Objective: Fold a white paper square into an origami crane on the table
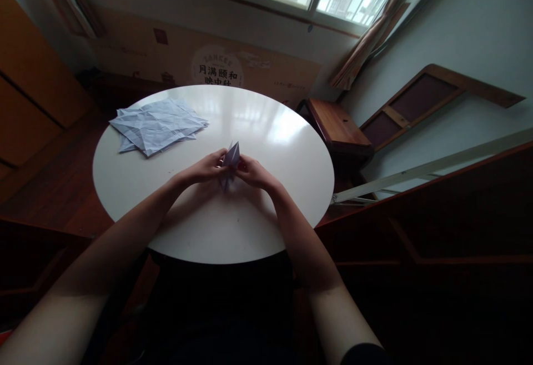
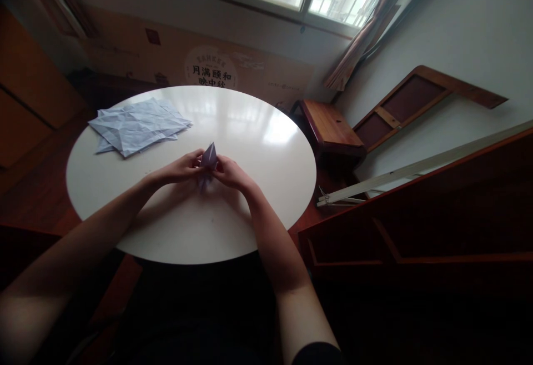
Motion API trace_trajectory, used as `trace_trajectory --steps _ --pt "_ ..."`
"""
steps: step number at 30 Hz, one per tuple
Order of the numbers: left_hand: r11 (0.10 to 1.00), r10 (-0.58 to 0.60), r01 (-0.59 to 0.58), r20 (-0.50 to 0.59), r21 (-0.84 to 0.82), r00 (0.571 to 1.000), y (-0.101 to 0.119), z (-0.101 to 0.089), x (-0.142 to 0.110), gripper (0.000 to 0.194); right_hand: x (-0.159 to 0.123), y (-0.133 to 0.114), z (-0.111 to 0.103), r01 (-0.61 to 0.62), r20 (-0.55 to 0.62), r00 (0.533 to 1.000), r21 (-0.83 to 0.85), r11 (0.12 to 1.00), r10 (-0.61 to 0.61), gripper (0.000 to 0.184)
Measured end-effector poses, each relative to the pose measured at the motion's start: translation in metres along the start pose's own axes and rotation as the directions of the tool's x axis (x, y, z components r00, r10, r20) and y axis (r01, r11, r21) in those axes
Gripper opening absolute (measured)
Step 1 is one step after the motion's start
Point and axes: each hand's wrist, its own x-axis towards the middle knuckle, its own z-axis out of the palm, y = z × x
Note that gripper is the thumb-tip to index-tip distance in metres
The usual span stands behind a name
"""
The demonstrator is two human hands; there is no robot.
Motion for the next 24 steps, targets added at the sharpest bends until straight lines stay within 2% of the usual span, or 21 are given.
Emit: trace_trajectory --steps 24 --pt "0.999 -0.019 0.018 -0.012 -0.026 1.000 0.0088 0.0010 -0.0011 0.040 0.0003 0.0010 0.0004 0.005 0.003 1.000 -0.007 1.000 -0.005 0.026"
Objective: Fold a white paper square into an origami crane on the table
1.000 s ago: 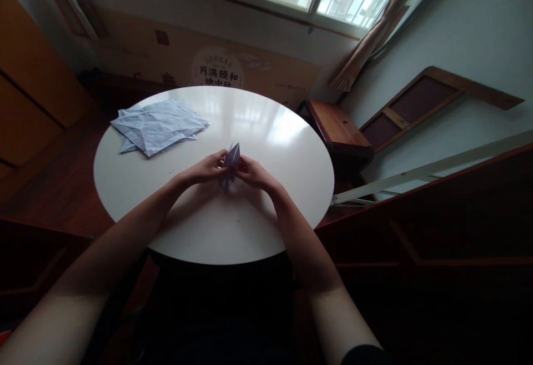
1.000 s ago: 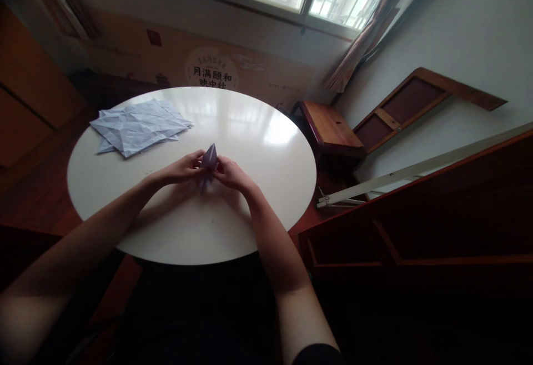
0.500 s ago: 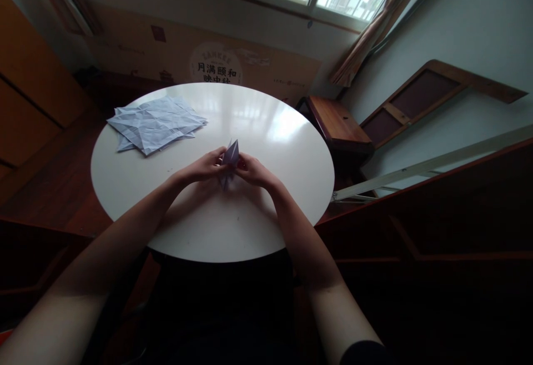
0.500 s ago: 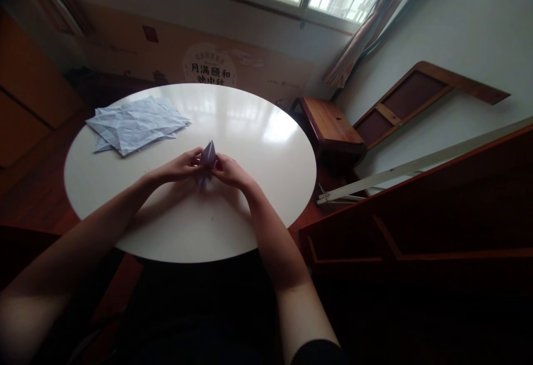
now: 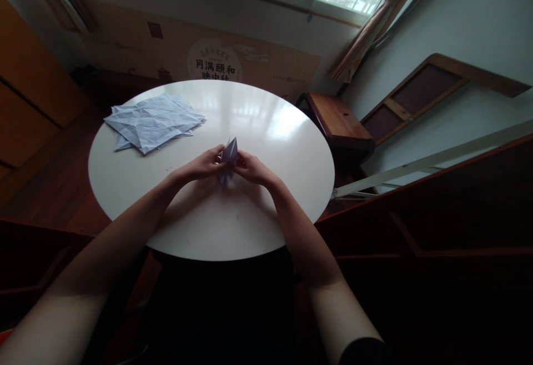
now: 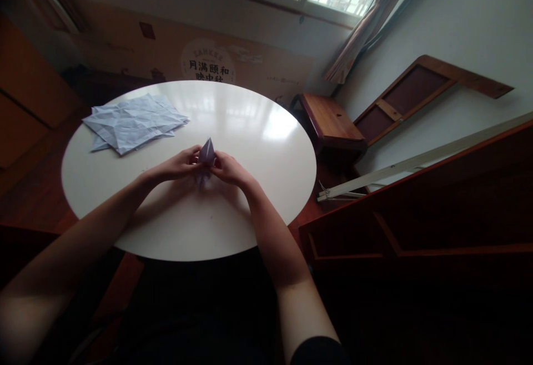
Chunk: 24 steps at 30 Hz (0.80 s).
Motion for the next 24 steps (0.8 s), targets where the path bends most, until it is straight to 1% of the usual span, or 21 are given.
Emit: trace_trajectory --steps 3,12,16,21,24 --pt "1.000 -0.002 0.002 0.001 -0.001 1.000 0.0017 0.0001 -0.0002 0.041 -0.0002 -0.0016 -0.0004 -0.010 0.002 1.000 -0.016 1.000 0.010 0.025" --pt "1.000 0.005 -0.005 0.020 -0.004 1.000 -0.0026 -0.0020 0.0001 0.039 0.0000 -0.0029 -0.0007 0.009 0.003 1.000 0.023 1.000 -0.009 0.026" --pt "0.999 -0.009 0.010 0.032 -0.033 0.999 -0.0037 -0.0022 0.0005 0.042 -0.0005 -0.0028 -0.0004 0.008 -0.002 1.000 0.033 0.999 -0.008 0.024" --pt "0.999 -0.003 0.003 0.019 -0.032 1.000 -0.0010 -0.0010 0.0004 0.044 -0.0004 -0.0034 -0.0006 0.010 -0.013 1.000 0.011 1.000 -0.010 0.025" --pt "0.999 -0.005 0.005 0.012 -0.035 1.000 0.0002 -0.0005 0.0004 0.045 0.0003 -0.0026 -0.0005 0.028 -0.005 1.000 0.032 0.999 -0.028 0.028"
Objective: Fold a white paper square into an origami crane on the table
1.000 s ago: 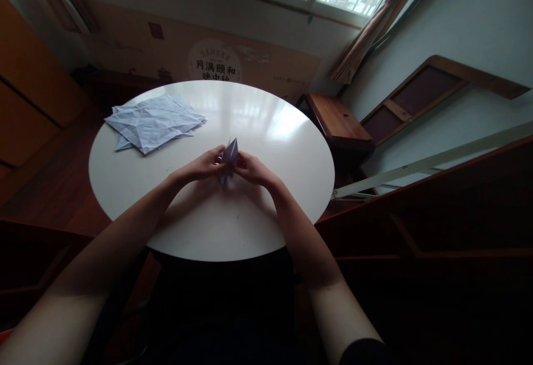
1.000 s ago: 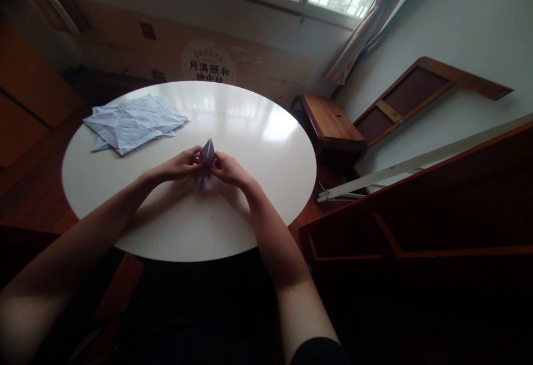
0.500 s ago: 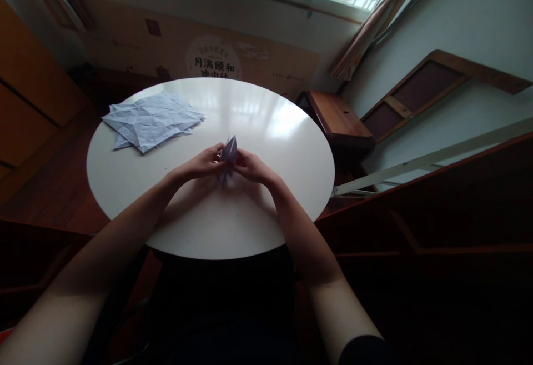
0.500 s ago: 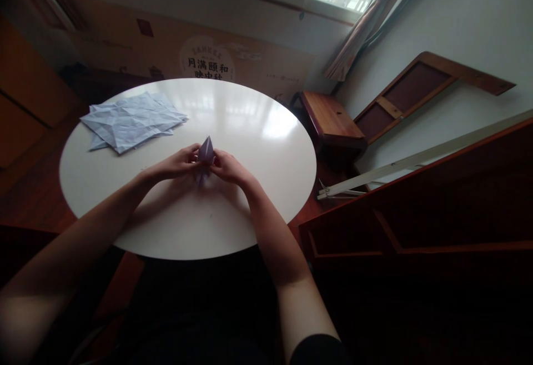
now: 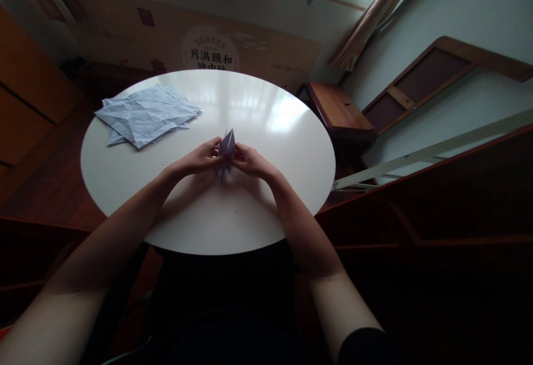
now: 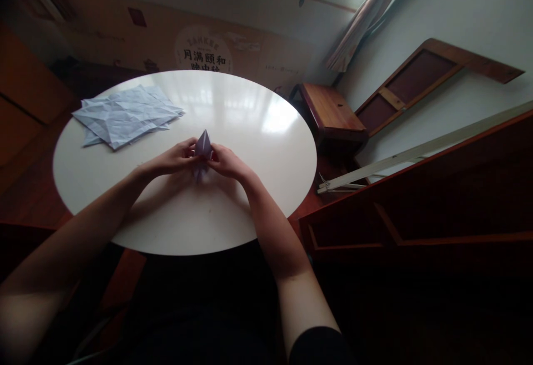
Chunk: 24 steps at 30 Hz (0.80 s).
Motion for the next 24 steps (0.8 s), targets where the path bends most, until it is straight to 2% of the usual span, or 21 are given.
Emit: trace_trajectory --steps 24 --pt "1.000 -0.028 0.028 -0.010 -0.006 1.000 0.0011 -0.0009 -0.0002 0.051 0.0002 -0.0021 -0.0014 -0.016 0.018 1.000 -0.061 0.998 0.017 0.026"
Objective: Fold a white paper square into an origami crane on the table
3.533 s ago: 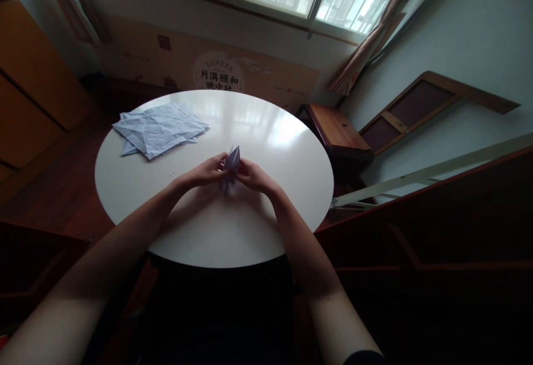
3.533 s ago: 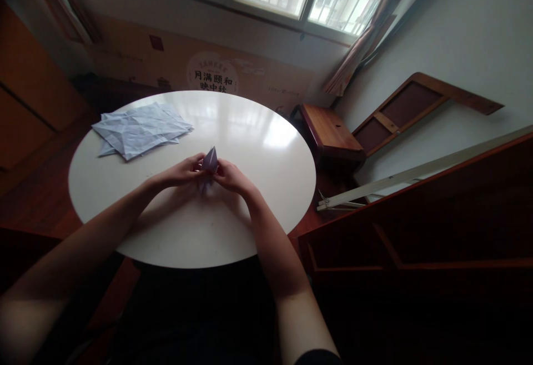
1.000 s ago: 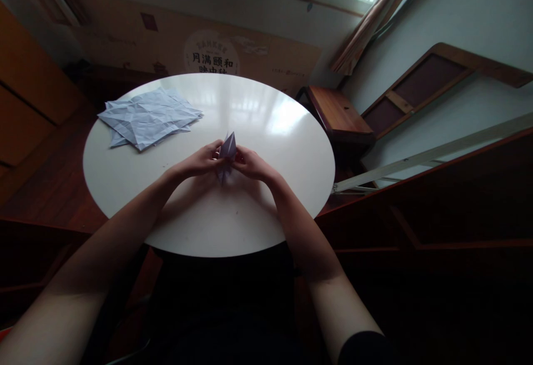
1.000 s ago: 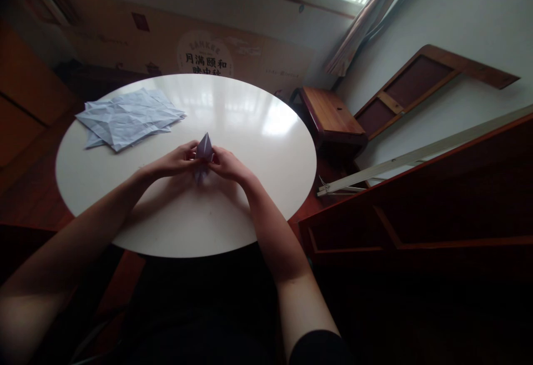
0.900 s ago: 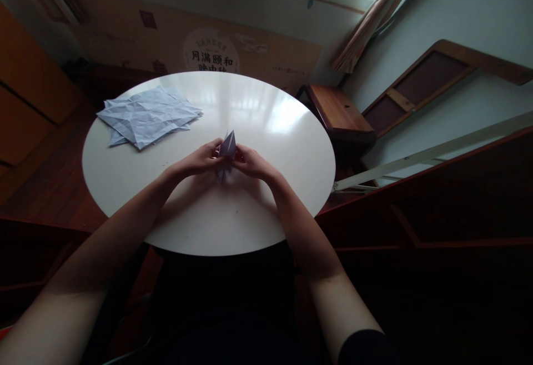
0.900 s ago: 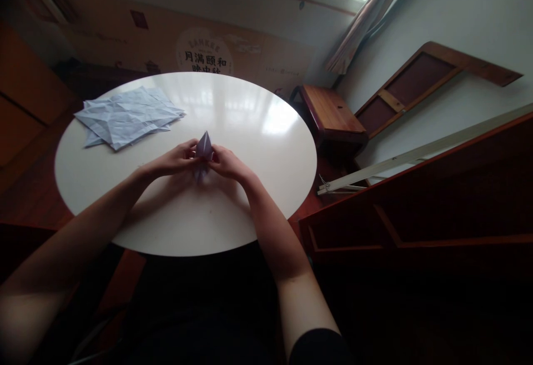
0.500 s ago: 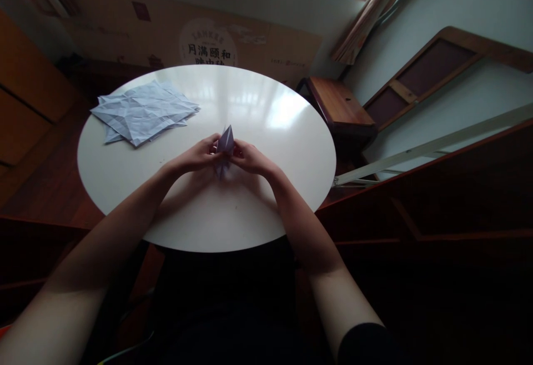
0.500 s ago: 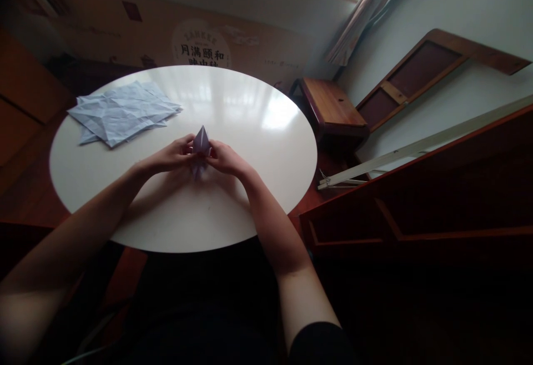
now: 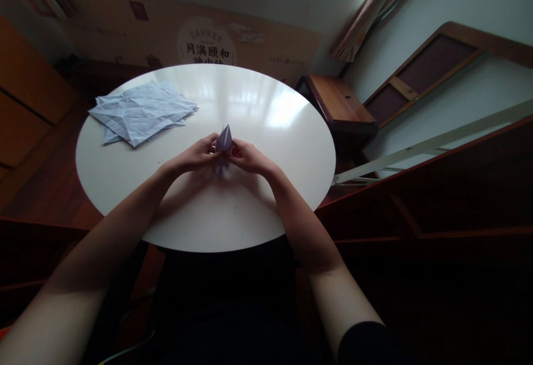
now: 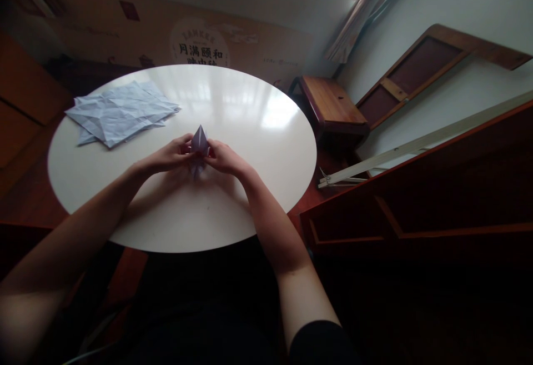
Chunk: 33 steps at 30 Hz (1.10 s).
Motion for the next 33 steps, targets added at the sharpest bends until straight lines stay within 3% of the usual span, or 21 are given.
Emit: trace_trajectory --steps 33 --pt "1.000 0.005 -0.005 0.015 -0.005 1.000 0.0024 0.0015 0.0002 0.047 -0.0015 -0.0035 0.0000 -0.008 -0.013 1.000 0.030 1.000 0.008 0.024"
